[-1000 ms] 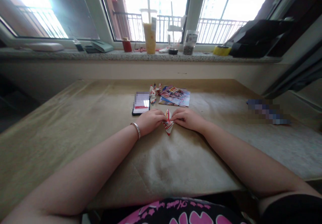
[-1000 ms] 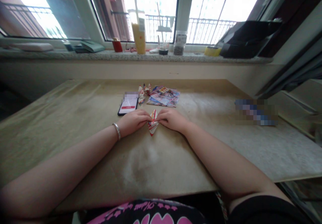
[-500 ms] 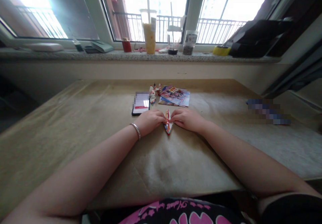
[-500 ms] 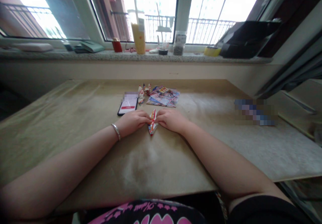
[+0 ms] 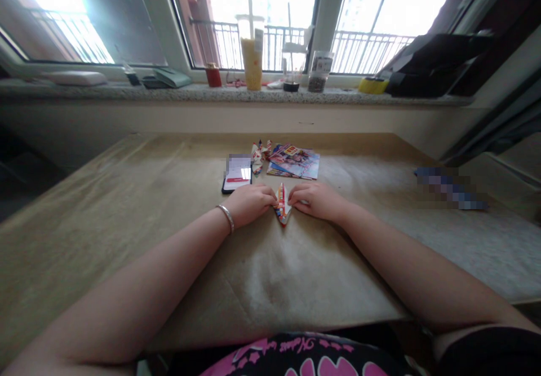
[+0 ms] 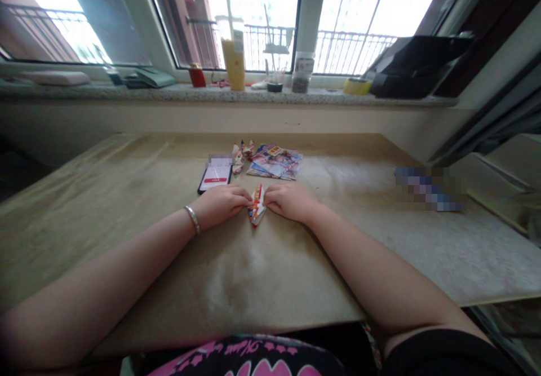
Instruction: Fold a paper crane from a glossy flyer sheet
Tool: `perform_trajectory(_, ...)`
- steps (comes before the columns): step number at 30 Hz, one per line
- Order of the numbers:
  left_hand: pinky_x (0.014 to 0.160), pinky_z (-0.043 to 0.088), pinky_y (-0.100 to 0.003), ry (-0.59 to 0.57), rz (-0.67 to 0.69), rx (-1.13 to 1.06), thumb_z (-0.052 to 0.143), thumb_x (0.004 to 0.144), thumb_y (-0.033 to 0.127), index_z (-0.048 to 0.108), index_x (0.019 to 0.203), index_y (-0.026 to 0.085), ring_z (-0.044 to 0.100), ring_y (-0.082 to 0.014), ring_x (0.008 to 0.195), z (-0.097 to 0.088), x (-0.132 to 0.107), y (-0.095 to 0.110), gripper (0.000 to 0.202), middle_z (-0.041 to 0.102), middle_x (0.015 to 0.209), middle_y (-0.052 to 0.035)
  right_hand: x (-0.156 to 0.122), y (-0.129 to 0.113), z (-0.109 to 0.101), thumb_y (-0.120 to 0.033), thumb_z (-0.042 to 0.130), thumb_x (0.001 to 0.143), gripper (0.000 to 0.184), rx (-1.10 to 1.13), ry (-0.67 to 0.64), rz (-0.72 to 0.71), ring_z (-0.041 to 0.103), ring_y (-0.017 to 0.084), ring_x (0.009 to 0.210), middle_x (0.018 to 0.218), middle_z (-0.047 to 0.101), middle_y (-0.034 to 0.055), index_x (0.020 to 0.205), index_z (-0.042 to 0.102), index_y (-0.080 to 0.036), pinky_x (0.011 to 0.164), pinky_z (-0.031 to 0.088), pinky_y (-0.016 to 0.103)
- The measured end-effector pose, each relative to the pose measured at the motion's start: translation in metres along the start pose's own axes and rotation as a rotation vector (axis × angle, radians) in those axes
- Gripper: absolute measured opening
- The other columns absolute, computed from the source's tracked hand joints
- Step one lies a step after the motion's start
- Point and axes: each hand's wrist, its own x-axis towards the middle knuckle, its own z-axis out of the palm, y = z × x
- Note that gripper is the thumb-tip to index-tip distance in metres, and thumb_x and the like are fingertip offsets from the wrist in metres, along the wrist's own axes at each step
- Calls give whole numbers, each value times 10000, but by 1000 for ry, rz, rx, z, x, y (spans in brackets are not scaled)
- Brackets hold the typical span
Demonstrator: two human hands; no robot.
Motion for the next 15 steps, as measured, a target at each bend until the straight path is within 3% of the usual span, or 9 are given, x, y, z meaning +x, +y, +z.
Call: perform_trajectory(15,803,500,-257,-37,-17,13,457,786,121,716,910,213,644,-154,878,-7,-3,0,301,687,1009,-26,-2,1,-5,-158,550,809,177,23,-40,30,667,159,804,951,715,27,807,717,-215,744,492,271)
